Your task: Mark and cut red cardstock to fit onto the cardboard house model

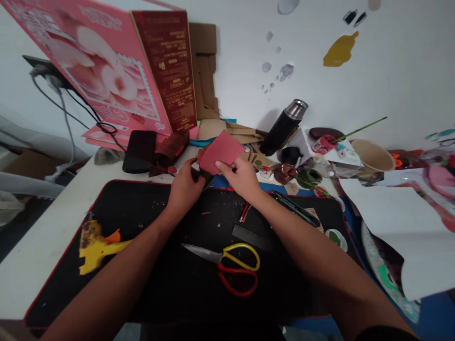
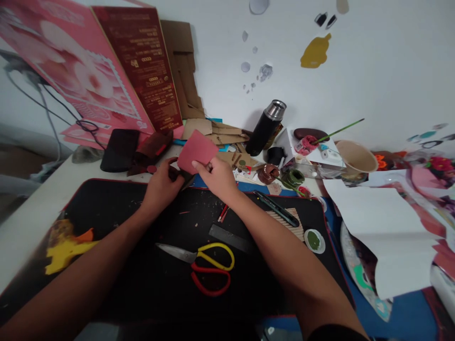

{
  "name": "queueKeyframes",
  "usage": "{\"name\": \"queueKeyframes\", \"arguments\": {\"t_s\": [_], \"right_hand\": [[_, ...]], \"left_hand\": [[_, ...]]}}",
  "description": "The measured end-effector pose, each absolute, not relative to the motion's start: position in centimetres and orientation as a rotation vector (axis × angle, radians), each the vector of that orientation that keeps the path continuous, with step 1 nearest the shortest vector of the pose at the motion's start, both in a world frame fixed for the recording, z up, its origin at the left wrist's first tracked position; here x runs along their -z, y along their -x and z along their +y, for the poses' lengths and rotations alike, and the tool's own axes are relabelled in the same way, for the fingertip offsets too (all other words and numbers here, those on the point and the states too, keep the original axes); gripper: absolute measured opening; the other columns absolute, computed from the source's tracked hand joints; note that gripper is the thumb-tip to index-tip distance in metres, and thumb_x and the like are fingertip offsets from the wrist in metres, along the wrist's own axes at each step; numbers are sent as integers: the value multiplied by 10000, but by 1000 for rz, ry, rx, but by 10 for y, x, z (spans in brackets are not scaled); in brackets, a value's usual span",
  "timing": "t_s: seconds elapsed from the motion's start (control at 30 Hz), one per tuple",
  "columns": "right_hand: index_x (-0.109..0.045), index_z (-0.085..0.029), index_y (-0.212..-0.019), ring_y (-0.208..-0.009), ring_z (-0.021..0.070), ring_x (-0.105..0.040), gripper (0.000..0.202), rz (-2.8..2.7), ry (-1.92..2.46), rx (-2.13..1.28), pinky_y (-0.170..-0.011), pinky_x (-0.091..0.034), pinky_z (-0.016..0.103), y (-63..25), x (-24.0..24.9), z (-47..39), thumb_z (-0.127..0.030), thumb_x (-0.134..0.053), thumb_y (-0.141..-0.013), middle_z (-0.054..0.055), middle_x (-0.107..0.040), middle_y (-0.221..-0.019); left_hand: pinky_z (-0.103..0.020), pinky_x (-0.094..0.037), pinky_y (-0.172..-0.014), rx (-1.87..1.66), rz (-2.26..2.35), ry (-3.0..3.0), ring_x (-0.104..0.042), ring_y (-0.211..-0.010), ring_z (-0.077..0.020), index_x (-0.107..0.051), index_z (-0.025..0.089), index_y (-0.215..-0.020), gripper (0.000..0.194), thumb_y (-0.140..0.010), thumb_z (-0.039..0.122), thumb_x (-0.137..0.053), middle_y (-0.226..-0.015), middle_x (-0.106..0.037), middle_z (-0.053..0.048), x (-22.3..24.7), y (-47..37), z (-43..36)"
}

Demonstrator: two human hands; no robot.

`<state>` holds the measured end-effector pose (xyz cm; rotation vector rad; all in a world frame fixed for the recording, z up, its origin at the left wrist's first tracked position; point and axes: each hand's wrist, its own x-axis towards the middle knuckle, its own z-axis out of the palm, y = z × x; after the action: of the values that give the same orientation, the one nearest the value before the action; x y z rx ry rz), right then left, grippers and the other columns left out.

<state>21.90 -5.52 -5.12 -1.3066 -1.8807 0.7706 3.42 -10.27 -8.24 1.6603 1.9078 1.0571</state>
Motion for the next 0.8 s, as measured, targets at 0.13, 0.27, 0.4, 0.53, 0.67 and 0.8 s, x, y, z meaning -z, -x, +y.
{"name": "queueKeyframes", "arguments": {"t_s": [0.13, 0.27, 0.4, 0.53, 0.67, 0.8], "right_hand": [[-546, -244, -783, -535, 158, -513, 405, -1739, 1253, -953, -579, -379, 282, -231, 44, -58, -578, -671, -975, -53, -530, -556], [-536, -254, -809, -447, 150, -487, 454, -1681, 1267, -1032, -540, -383, 286, -243, 39, -62, -660, -674, -954, -69, -522, -494], [-538, -252, -786, -477, 156, -488, 506, -1720, 1276, -1026, -523, -354, 282, -246, 38, -66, -715, -690, -923, -56, -519, -519], [-567, -241, -788, -530, 158, -487, 548, -1776, 1294, -993, -533, -342, 274, -242, 37, -70, -763, -692, -899, -56, -492, -543], [-578, -233, -790, -525, 152, -477, 579, -1786, 1270, -1015, -529, -335, 271, -237, 35, -73, -793, -682, -892, -61, -482, -537], [-588, -227, -795, -447, 134, -468, 597, -1786, 1221, -1115, -503, -337, 267, -238, 32, -77, -811, -670, -894, -73, -488, -493]], "left_hand": [[-363, -478, -739, -1050, 1907, -1654, -674, -836, -259, -600, 95, -1439, 593, -859, 212, -636, -907, -703, -70, 84, -34, -102], [-362, -484, -737, -1044, 1896, -1653, -670, -830, -255, -596, 95, -1450, 590, -877, 233, -635, -907, -701, -66, 85, -34, -103], [-364, -491, -760, -1065, 1890, -1680, -679, -851, -257, -603, 85, -1443, 583, -879, 234, -623, -914, -709, -70, 86, -34, -103], [-371, -498, -761, -1062, 1884, -1677, -690, -856, -265, -623, 108, -1414, 539, -897, 260, -620, -918, -723, -75, 86, -33, -104], [-374, -517, -788, -1048, 1875, -1640, -705, -869, -267, -625, 122, -1407, 505, -918, 247, -601, -913, -738, -74, 87, -33, -103], [-396, -534, -884, -1149, 1852, -1624, -701, -934, -268, -653, 109, -1360, 462, -918, 222, -581, -998, -742, -108, 81, -32, -104]]}}
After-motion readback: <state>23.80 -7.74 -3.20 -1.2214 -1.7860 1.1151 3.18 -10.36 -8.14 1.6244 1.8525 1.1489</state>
